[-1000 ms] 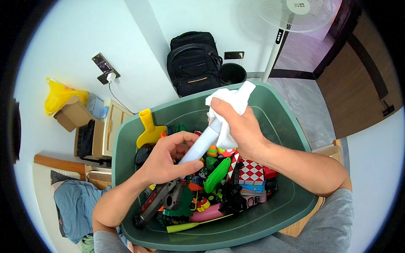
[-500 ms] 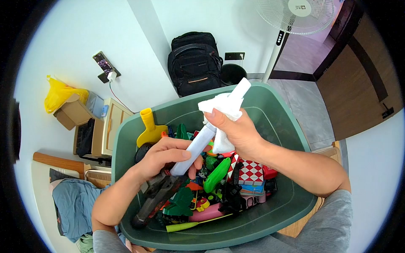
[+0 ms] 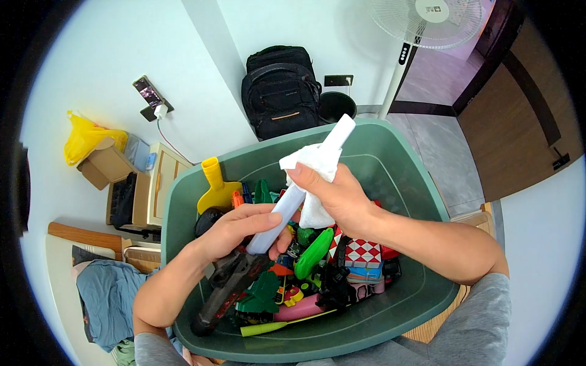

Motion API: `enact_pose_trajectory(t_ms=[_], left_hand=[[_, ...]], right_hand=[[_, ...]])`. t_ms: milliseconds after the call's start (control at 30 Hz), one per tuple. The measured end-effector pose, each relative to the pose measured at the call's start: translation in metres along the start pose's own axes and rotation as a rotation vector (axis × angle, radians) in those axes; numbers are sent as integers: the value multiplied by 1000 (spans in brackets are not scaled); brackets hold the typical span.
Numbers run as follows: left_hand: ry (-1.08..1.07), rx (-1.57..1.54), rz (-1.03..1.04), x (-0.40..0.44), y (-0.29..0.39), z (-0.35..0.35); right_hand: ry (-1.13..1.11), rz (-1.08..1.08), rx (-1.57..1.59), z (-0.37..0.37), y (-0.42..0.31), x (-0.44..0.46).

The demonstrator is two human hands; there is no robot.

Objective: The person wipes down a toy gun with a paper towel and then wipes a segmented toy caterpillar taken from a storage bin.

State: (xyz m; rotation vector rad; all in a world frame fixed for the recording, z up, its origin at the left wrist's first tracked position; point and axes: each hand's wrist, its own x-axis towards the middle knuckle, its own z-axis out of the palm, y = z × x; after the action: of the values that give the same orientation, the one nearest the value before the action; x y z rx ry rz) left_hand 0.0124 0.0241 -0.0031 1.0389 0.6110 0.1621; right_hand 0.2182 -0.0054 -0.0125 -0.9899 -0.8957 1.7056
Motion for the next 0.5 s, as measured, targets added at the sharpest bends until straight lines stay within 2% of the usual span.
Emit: enact_pose_trajectory(t_ms=[333,500], left_hand=[[-12,28,39,3,-2,-4],[33,12,32,2,-2,-3]], right_hand=[[77,-102,-35,-6,14,7],[94,-65,-12,-2,10,5]])
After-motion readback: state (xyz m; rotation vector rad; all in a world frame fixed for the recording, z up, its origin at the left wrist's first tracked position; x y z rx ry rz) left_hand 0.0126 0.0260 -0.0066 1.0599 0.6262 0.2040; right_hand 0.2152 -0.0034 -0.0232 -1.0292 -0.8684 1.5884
